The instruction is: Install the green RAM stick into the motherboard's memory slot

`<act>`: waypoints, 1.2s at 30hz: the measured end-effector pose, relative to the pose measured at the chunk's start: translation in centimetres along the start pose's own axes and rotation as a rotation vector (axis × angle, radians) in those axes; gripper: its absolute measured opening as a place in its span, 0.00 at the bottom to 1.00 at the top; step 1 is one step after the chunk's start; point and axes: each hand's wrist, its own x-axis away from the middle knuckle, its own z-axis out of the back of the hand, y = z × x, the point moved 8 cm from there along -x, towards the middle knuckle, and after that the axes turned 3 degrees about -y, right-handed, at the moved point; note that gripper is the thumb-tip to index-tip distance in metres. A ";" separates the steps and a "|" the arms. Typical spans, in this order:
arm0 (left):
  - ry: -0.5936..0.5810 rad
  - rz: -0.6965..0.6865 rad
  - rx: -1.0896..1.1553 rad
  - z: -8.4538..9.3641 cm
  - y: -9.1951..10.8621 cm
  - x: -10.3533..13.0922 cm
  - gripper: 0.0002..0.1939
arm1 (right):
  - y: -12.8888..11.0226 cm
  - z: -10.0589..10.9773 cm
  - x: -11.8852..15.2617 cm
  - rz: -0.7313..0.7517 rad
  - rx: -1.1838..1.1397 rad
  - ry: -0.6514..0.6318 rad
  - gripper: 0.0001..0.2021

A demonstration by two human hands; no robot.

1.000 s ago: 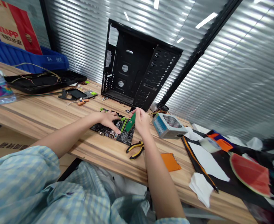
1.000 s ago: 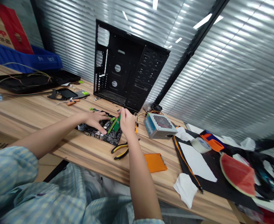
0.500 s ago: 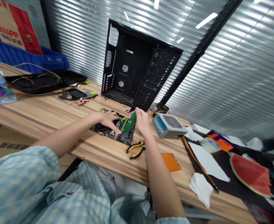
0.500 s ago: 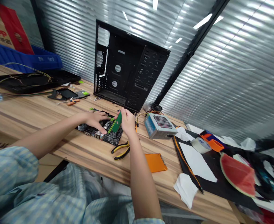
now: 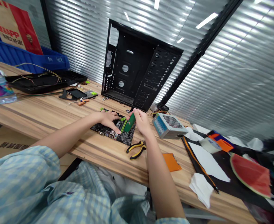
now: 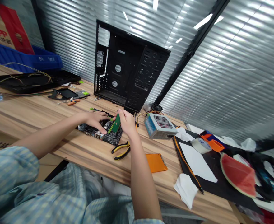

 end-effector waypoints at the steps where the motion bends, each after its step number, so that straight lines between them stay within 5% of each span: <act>1: -0.004 -0.001 0.004 0.0 0.1 0.1 0.59 | 0.1 0.0 0.0 -0.011 -0.008 -0.013 0.26; 10: -0.004 -0.012 0.017 0.0 0.1 0.0 0.58 | -0.4 0.2 0.2 0.026 0.085 0.027 0.24; 16: -0.012 0.001 0.024 -0.2 0.0 -0.1 0.58 | -2.2 1.0 0.8 0.138 0.195 0.168 0.21; 25: -0.019 -0.009 0.009 0.0 0.5 0.3 0.58 | -2.4 2.2 1.4 0.110 0.297 0.361 0.20; 36: -0.003 -0.008 0.012 -0.2 0.1 -0.1 0.58 | -2.0 1.1 1.3 0.071 0.419 0.291 0.18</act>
